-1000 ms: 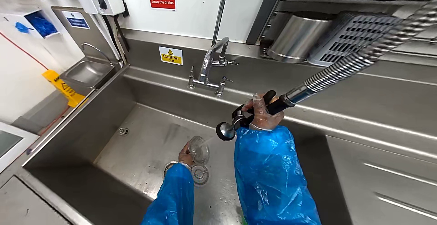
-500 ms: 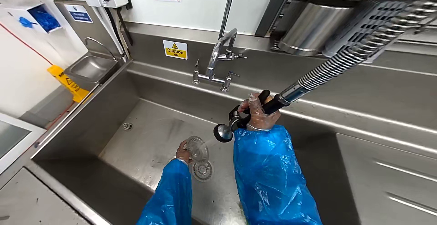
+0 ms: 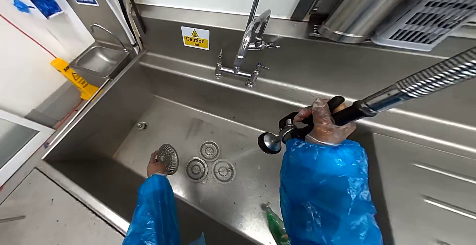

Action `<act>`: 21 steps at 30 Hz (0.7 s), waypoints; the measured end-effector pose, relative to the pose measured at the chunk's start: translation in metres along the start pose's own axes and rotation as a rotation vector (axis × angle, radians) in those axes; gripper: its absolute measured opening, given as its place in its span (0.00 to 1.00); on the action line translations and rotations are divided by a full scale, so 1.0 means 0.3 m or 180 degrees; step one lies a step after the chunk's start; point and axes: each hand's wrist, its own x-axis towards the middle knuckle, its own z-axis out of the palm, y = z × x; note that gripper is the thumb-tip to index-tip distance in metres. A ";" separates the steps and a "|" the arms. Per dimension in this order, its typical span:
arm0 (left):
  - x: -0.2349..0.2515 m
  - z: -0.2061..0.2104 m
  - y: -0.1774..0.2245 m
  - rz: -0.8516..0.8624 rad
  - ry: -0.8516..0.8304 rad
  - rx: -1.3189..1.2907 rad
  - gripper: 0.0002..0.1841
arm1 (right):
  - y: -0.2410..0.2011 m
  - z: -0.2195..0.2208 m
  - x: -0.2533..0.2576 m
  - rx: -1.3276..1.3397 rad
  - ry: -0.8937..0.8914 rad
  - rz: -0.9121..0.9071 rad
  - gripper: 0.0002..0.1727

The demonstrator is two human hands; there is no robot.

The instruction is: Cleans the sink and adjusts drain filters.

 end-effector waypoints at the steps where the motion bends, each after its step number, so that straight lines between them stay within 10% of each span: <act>1: 0.005 -0.014 -0.020 -0.0032 0.0064 -0.0015 0.31 | -0.009 -0.004 -0.006 -0.0002 0.0004 0.0022 0.08; 13: 0.003 -0.112 -0.185 -0.0308 -0.0133 0.0333 0.30 | -0.067 -0.005 -0.032 -0.0109 -0.0040 -0.0010 0.08; 21: -0.004 0.208 -0.378 -0.0007 -0.2218 0.1297 0.26 | -0.042 0.233 -0.087 0.0409 0.0113 0.0225 0.09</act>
